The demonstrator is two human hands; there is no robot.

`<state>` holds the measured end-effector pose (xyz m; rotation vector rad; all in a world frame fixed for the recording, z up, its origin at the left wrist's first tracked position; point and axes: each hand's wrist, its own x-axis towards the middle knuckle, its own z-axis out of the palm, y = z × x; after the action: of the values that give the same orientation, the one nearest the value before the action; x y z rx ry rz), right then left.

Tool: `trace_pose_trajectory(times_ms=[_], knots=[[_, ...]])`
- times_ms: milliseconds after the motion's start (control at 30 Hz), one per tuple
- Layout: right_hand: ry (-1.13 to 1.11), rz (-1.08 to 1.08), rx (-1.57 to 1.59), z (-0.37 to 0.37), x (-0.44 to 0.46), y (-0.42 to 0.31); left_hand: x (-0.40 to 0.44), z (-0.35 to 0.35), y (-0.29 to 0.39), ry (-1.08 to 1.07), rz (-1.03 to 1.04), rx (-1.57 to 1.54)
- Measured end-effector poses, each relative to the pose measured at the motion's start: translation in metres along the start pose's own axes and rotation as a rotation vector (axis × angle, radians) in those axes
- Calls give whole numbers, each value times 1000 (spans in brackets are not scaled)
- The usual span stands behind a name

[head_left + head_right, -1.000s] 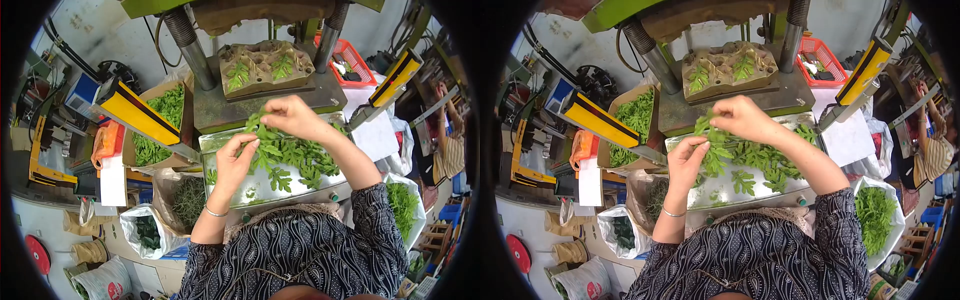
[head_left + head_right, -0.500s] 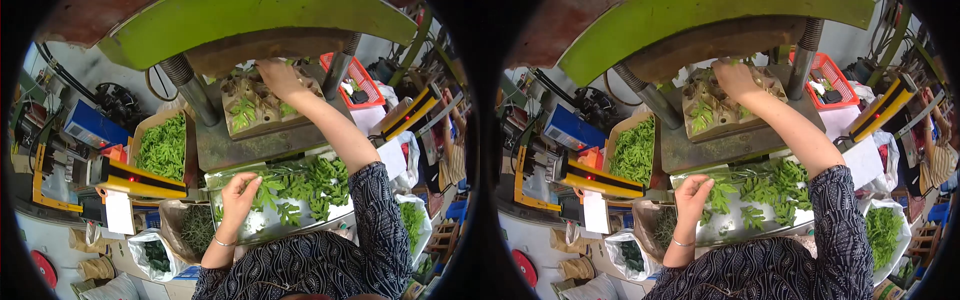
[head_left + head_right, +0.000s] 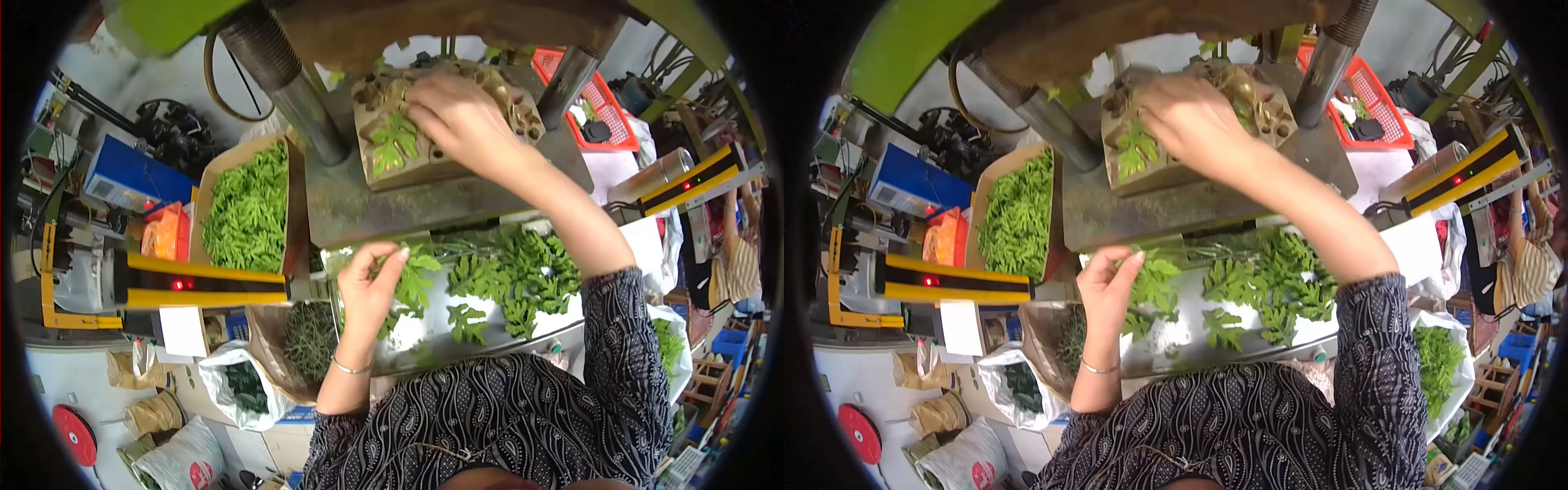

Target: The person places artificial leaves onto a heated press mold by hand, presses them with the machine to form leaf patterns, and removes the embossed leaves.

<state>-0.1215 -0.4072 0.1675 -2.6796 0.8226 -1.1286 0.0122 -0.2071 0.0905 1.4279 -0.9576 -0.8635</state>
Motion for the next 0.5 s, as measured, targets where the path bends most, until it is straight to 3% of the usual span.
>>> trace_pose_trajectory(times_ms=[33, 100, 267, 433, 500], knots=[[-10, 2, 5, -5, -23, -17, -1, 1, -3, 1, 25, -27], [-299, -6, 263, -15, -61, -45, -4, 5, -6, -5, 89, -82], [-229, 47, 552, -9, -122, -59, -23, 20, 2, -112, 173, 57], [-186, 216, 721, -24, -144, -72, -46, 19, 11, -136, 97, -20], [-202, 231, 705, -25, -152, -76, -53, 20, 14, -110, 156, 44]])
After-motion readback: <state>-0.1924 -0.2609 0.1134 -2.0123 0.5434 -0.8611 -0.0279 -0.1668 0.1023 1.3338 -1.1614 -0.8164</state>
